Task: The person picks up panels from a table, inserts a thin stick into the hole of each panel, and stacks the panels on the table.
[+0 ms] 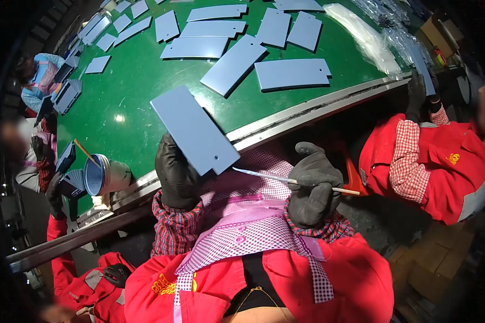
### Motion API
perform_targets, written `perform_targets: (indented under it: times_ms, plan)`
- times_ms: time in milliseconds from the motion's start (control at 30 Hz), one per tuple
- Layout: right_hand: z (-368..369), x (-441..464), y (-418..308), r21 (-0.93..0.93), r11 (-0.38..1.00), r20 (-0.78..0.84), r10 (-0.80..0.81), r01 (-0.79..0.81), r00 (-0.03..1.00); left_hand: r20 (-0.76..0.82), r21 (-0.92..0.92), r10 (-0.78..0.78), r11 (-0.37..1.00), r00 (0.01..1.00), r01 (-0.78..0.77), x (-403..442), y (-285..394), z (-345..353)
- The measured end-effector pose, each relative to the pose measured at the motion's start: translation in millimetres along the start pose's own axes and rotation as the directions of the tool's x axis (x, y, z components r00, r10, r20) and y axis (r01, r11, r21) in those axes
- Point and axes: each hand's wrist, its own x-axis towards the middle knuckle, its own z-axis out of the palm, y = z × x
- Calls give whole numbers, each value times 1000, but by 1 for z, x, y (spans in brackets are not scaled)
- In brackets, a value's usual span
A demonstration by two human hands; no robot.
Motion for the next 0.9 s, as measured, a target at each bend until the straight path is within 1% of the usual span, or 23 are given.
perform_targets:
  times_ms: [33, 67, 100, 133, 167, 233, 267, 300, 333, 367, 433, 467, 533, 600, 667, 700, 767, 800, 833, 867, 900]
  plan:
    - [0, 0, 1, 3, 1000, -3, 2, -2, 1000, -14, -162, -51, 986, 999, 48, 2, 0, 2]
    - [-1, -1, 2, 6, 1000, -20, 8, -8, 1000, -14, -158, -50, 986, 999, 47, 5, 2, 5]
    - [-2, -1, 3, 9, 1000, -35, 14, -14, 999, -56, -375, -133, 921, 990, 102, 9, 5, 10]
    - [-3, -1, 4, 12, 1000, -37, 15, -15, 999, -79, -577, -221, 806, 972, 136, 11, 7, 12]
    - [-3, -1, 5, 21, 1000, -32, 19, -19, 999, -80, -574, -219, 808, 972, 134, 11, 7, 10]
    - [-5, -1, 5, 34, 999, -28, 25, -24, 999, 47, -563, -151, 813, 987, 151, 9, 5, 3]
    - [-6, -2, 6, 72, 996, -65, 48, -44, 997, 45, -561, -149, 815, 988, 149, 9, 5, 4]
    - [-6, -2, 6, 109, 992, -103, 75, -63, 992, 53, -372, -72, 924, 996, 86, 8, 5, 5]
    - [-7, -3, 6, 112, 992, -104, 78, -66, 992, 76, -168, 1, 986, 997, 12, 8, 4, 5]
    - [-7, -4, 7, 121, 990, -111, 83, -69, 990, 74, -165, 2, 986, 997, 11, 8, 2, 4]
    - [-8, -4, 7, 133, 989, -120, 87, -71, 989, 67, -299, -82, 949, 994, 98, 10, -9, -1]
    - [-9, -5, 7, 136, 988, -114, 91, -75, 989, 66, -297, -82, 950, 994, 98, 11, -13, -5]
    - [-11, -4, 7, 139, 987, -108, 94, -78, 990, 135, -157, -74, 983, 988, 95, 12, -22, -15]
    - [-12, -5, 8, 130, 989, -121, 87, -71, 989, 112, -123, -72, 989, 991, 86, 15, -33, -20]
    - [-12, -4, 7, 124, 989, -119, 96, -81, 988, 34, -131, -91, 987, 995, 95, 17, -36, -20]
    - [-12, -4, 6, 118, 989, -113, 102, -89, 988, 33, -131, -91, 987, 995, 94, 18, -35, -20]
    - [-12, -5, 7, 134, 987, -113, 102, -87, 988, 37, -363, -218, 907, 975, 216, 20, -28, -19]
    - [-11, -5, 8, 148, 985, -113, 101, -84, 988, 36, -361, -215, 908, 976, 213, 20, -21, -15]
    - [-11, -5, 8, 150, 985, -115, 100, -82, 988, 91, -503, -306, 807, 948, 310, 19, -4, -5]
    - [-10, -5, 7, 150, 985, -111, 101, -84, 989, 162, -623, -384, 674, 909, 396, 17, 6, 0]
    - [-10, -6, 7, 149, 985, -108, 100, -84, 989, 164, -623, -382, 675, 909, 396, 16, 9, 0]
